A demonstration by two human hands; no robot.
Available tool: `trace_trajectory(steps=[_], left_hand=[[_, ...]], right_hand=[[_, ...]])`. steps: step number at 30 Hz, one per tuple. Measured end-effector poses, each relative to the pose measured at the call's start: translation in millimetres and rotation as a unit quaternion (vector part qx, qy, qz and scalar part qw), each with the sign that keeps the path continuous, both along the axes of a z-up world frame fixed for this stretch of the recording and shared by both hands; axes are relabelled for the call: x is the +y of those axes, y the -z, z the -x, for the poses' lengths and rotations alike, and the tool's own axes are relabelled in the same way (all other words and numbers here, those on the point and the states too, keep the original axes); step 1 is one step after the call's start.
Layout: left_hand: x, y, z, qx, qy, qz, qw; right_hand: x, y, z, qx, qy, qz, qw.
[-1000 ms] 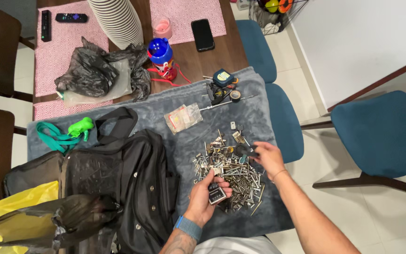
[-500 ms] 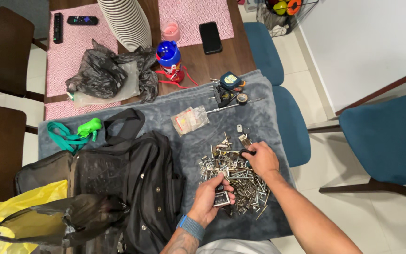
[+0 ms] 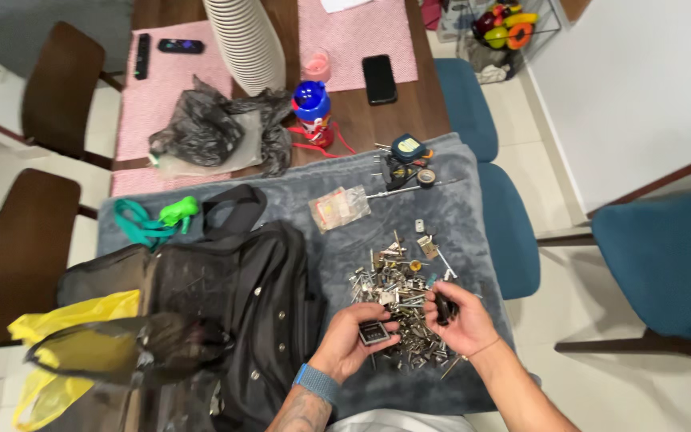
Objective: The person sorts a pile of small metal hardware items on a table, picking up screws, washers, and small plastic bags, then placing them into a black bag. The person repeatedly picks items from the pile and transfers them into the bag throughout the clip.
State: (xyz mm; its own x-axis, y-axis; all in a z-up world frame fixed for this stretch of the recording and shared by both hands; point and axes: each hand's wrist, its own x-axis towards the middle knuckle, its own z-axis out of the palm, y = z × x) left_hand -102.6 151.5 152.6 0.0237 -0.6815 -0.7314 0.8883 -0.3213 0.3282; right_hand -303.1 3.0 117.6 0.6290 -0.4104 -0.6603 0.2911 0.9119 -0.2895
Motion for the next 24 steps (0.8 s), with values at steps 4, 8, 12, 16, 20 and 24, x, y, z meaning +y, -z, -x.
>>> trace_trajectory(steps=[4, 8, 12, 16, 20, 24], left_hand=[[20.3, -28.6, -1.5, -0.023, -0.005, 0.060, 0.998], [45.2, -58.6, -6.4, -0.020, -0.047, 0.113, 0.992], [69.4, -80.8, -16.3, -0.036, -0.048, 0.157, 0.986], [92.0, -87.4, -27.1, -0.060, -0.044, 0.183, 0.980], [121.2, -87.5, -46.6, -0.121, -0.002, 0.191, 0.974], [170.5, -77.4, -82.1, -0.144, 0.016, 0.179, 0.973]], right_hand=[[14.3, -9.0, -12.6, -0.140, -0.042, 0.031, 0.989], [36.6, -44.9, -32.5, 0.076, -0.096, 0.055, 0.991], [67.7, -90.3, -57.7, 0.032, -0.165, 0.265, 0.949], [98.7, -138.6, -80.2, 0.078, -0.236, 0.630, 0.736], [142.7, -182.2, -115.8, 0.134, -0.286, 0.739, 0.596], [190.6, -192.9, -161.7, 0.159, -0.290, 0.775, 0.539]])
